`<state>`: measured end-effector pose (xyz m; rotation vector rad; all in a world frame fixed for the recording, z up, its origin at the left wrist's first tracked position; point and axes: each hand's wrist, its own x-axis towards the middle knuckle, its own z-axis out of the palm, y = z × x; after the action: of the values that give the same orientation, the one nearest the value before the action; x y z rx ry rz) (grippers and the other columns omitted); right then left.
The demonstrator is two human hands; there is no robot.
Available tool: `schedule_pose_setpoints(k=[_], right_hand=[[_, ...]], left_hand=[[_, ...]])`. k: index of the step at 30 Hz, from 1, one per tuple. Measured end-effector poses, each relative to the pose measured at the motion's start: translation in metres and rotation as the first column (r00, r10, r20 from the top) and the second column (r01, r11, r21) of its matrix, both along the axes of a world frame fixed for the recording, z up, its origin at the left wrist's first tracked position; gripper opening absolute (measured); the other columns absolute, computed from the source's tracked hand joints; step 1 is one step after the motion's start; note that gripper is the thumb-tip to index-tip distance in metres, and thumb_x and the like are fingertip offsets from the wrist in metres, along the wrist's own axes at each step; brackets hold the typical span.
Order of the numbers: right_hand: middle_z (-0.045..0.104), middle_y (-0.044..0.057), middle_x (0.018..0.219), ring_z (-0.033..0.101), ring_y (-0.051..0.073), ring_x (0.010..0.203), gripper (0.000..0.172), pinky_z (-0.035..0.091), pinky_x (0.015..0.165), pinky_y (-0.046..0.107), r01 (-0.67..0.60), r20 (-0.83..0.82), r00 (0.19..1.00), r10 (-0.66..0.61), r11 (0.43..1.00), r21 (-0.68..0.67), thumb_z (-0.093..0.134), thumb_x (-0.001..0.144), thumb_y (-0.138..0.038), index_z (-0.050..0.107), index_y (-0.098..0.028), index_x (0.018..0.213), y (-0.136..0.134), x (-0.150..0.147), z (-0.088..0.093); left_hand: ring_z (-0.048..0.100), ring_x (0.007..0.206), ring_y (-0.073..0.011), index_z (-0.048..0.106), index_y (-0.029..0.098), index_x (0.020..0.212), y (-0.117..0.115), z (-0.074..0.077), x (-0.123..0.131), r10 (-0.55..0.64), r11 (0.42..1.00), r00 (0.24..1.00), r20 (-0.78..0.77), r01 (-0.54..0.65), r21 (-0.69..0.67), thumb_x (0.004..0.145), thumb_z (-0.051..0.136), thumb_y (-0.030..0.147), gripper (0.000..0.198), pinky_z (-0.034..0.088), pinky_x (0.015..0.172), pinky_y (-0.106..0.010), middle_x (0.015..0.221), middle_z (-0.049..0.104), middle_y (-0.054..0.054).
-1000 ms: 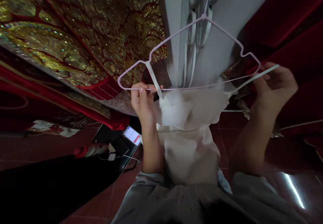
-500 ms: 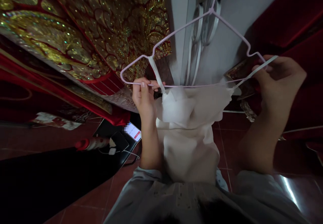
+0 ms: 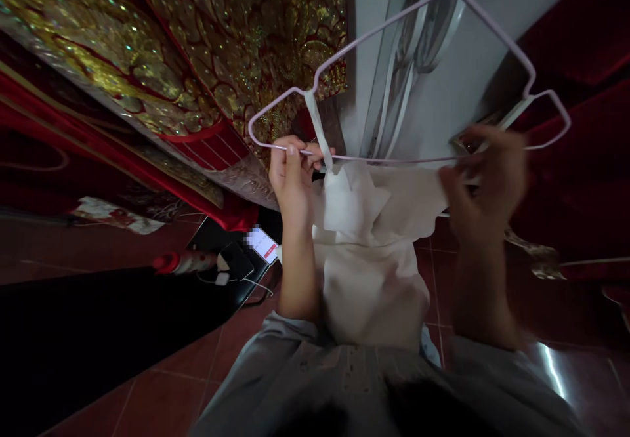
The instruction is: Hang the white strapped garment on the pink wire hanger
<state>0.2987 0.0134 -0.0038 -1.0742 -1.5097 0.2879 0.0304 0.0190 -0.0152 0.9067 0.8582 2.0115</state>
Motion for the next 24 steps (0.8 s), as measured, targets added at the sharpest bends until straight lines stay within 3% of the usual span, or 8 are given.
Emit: schedule_pose_setpoints(k=[3, 6, 10, 14, 17, 20, 22, 24], right_hand=[[0.06, 0.009, 0.139, 0.059, 0.015, 0.079, 0.048, 0.055, 0.065, 0.036, -0.076, 0.196, 0.976, 0.093, 0.993, -0.091, 0.079, 0.096, -0.051, 0.068, -0.039, 0.141, -0.017, -0.019, -0.021], [0.061, 0.009, 0.132, 0.058, 0.017, 0.08, 0.036, 0.055, 0.064, 0.035, -0.005, 0.149, 0.989, 0.008, 1.0, -0.017, 0.075, 0.099, -0.045, 0.07, -0.038, 0.134, -0.015, -0.03, -0.032], [0.06, 0.007, 0.128, 0.053, 0.013, 0.076, 0.033, 0.054, 0.063, 0.031, 0.009, 0.097, 0.995, -0.011, 1.0, 0.012, 0.072, 0.096, -0.039, 0.071, -0.033, 0.129, -0.002, -0.04, -0.039], [0.058, 0.007, 0.13, 0.053, 0.011, 0.074, 0.032, 0.053, 0.062, 0.031, -0.021, 0.064, 0.998, 0.02, 1.0, 0.017, 0.071, 0.096, -0.035, 0.07, -0.033, 0.128, 0.003, -0.043, -0.044], [0.059, 0.008, 0.131, 0.053, 0.013, 0.075, 0.028, 0.053, 0.063, 0.033, -0.021, 0.06, 0.998, 0.021, 1.0, 0.007, 0.071, 0.099, -0.036, 0.071, -0.035, 0.127, 0.001, -0.038, -0.043], [0.06, 0.008, 0.128, 0.052, 0.013, 0.073, 0.028, 0.053, 0.062, 0.034, -0.018, 0.09, 0.996, 0.017, 1.0, 0.013, 0.072, 0.099, -0.039, 0.073, -0.034, 0.127, 0.0, -0.031, -0.039], [0.06, 0.007, 0.127, 0.053, 0.012, 0.072, 0.031, 0.054, 0.062, 0.033, -0.022, 0.102, 0.995, 0.019, 0.999, 0.026, 0.073, 0.098, -0.039, 0.074, -0.033, 0.128, -0.001, -0.028, -0.036], [0.061, 0.007, 0.128, 0.055, 0.011, 0.073, 0.033, 0.055, 0.063, 0.033, -0.027, 0.105, 0.994, 0.024, 0.999, 0.028, 0.073, 0.098, -0.04, 0.074, -0.034, 0.131, -0.002, -0.029, -0.034]], left_hand=[[0.077, 0.085, -0.0197, 0.065, 0.026, 0.1, 0.0, -0.006, 0.004, 0.024, 1.0, 0.999, -0.024, -0.025, -0.013, 0.101, 0.079, 0.066, 0.042, 0.061, 0.078, -0.03, 0.083, 0.072, -0.002], [0.079, 0.092, -0.0214, 0.073, 0.024, 0.102, -0.012, -0.009, 0.007, -0.021, 0.998, 0.987, -0.158, 0.012, -0.056, 0.104, 0.072, 0.069, 0.045, 0.063, 0.088, -0.034, 0.091, 0.078, -0.006], [0.079, 0.106, -0.0229, 0.082, 0.025, 0.11, -0.045, 0.012, 0.007, -0.039, 0.993, 0.918, -0.396, -0.008, -0.116, 0.1, 0.084, 0.056, 0.033, 0.061, 0.099, -0.036, 0.109, 0.083, -0.007], [0.078, 0.096, -0.0226, 0.086, 0.024, 0.107, -0.056, 0.057, -0.004, -0.166, 0.986, 0.966, -0.199, 0.158, -0.054, 0.094, 0.091, 0.051, 0.031, 0.058, 0.071, -0.028, 0.103, 0.083, -0.007], [0.076, 0.11, -0.0201, 0.085, 0.027, 0.117, -0.04, 0.071, -0.024, -0.012, 0.997, 1.0, -0.025, 0.014, 0.081, 0.1, 0.084, 0.048, 0.027, 0.05, 0.06, -0.021, 0.123, 0.083, -0.004], [0.071, 0.135, -0.0258, 0.08, 0.032, 0.123, -0.017, 0.052, -0.044, 0.25, 0.966, 0.963, -0.105, -0.241, 0.094, 0.1, 0.083, 0.039, 0.025, 0.05, 0.062, -0.023, 0.136, 0.081, 0.001], [0.065, 0.147, -0.0282, 0.078, 0.037, 0.128, -0.007, 0.03, -0.05, 0.283, 0.959, 0.945, -0.164, -0.28, 0.042, 0.101, 0.083, 0.037, 0.027, 0.055, 0.071, -0.027, 0.143, 0.078, 0.004], [0.072, 0.136, -0.0271, 0.079, 0.033, 0.123, -0.004, 0.012, -0.046, 0.222, 0.97, 0.962, -0.161, -0.234, -0.061, 0.104, 0.08, 0.037, 0.019, 0.055, 0.069, -0.028, 0.138, 0.081, -0.001]])
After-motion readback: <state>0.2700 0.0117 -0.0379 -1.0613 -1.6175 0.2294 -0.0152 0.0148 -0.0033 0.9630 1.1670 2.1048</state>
